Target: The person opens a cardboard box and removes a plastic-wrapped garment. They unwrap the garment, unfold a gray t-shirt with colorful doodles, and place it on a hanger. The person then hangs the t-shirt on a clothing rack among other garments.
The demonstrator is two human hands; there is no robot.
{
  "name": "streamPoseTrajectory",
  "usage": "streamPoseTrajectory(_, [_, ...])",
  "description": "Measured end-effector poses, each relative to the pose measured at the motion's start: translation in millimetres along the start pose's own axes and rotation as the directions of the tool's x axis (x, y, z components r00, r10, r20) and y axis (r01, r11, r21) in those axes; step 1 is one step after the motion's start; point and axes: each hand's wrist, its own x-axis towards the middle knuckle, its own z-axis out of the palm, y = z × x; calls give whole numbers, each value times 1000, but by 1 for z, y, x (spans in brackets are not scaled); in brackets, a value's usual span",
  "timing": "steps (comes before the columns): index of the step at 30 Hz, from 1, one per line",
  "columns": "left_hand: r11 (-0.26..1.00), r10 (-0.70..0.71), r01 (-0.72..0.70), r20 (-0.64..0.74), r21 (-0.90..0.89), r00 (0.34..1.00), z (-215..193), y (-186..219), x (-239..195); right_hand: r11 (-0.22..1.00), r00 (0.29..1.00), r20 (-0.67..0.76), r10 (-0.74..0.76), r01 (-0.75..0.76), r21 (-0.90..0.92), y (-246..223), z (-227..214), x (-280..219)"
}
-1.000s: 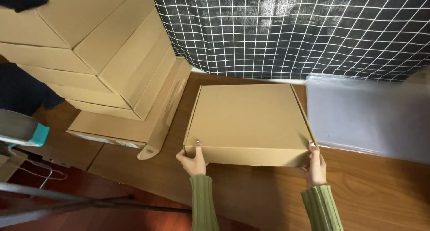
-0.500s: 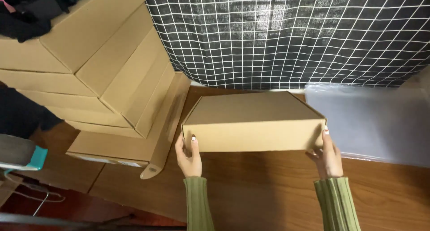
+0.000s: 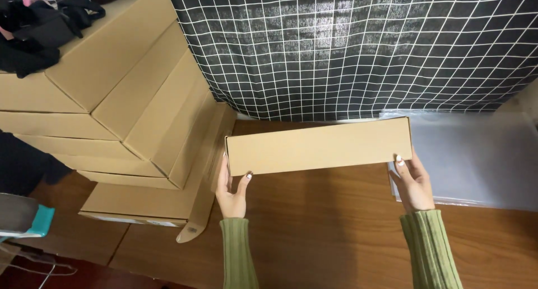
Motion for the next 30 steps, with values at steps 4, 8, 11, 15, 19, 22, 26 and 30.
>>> streamPoseTrajectory(4, [999,54,-55,-22,-3,998,2,-7,5,998,1000,-21,-12,11,-57,10,-6,8])
streamPoseTrajectory(8, [995,98,-97,-64,31,993,4,-7,7,985,994,-63,-85,74,-154,29,-14,18])
streamPoseTrajectory(11, [990,128,-122,-93,66,987,5,-14,9,975,989,-71,-127,111,-194,42,-21,26])
streamPoseTrajectory(15, [960,134,-93,-141,264,981,-9,-51,24,951,979,-49,-196,177,-253,68,-44,42])
streamPoseTrajectory(19, [968,24,15,-151,250,988,-18,-43,23,930,969,-11,-246,233,-286,41,-39,33])
streamPoseTrajectory(22, [988,-37,47,-75,145,997,-19,22,12,923,957,31,-290,288,-256,-5,-19,7])
streamPoseTrajectory(26, [990,30,-62,243,126,970,-35,53,7,899,991,129,-39,91,-428,-52,-10,-19])
streamPoseTrajectory(30, [962,-78,-46,429,270,900,-54,52,6,949,979,185,91,-29,-313,-48,-30,-28])
